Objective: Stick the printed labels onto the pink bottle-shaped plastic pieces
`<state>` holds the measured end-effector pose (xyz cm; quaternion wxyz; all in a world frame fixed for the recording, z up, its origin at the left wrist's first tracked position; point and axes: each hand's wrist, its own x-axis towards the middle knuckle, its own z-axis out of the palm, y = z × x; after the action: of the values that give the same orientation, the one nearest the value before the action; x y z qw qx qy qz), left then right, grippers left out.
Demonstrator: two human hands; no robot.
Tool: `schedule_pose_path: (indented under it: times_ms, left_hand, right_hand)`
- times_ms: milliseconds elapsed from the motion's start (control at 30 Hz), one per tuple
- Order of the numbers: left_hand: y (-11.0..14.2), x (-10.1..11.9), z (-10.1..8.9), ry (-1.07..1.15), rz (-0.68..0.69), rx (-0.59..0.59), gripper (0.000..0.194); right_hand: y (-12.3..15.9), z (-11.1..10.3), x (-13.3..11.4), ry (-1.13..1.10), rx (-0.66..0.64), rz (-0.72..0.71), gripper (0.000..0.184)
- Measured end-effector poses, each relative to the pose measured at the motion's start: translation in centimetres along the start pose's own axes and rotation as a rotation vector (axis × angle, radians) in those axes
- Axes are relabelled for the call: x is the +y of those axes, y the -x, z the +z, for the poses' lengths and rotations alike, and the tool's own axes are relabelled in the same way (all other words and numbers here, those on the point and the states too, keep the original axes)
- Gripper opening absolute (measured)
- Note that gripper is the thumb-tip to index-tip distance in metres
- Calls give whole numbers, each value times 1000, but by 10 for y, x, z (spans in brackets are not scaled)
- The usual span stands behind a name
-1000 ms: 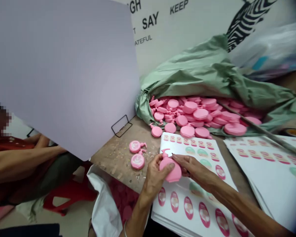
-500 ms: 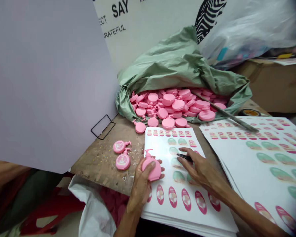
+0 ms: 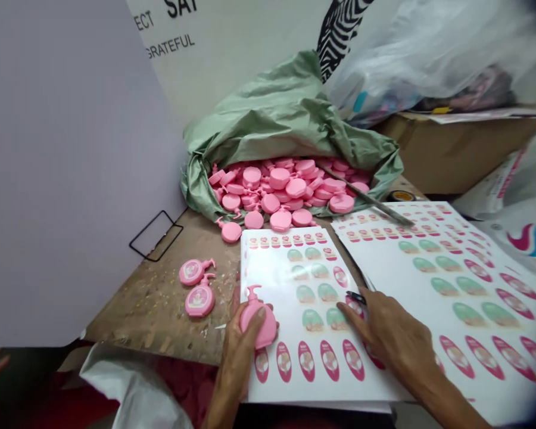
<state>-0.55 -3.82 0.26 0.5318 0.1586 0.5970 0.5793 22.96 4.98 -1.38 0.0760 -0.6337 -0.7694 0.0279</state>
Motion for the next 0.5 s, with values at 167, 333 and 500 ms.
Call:
schedule_pose_path:
  times_ms: [167,333,500]
  left_hand:
    - [3,2,1,-3,-22,53,52]
    - [9,9,4,53,-57,72,68]
    - [10,11,15,73,-78,49,65]
  right_hand:
    - [-3,-17,-4,-302,73,35,30]
    - [-16,-37,65,-613,-53,161,38]
    - [-18,-42,175,-583,6,495,41]
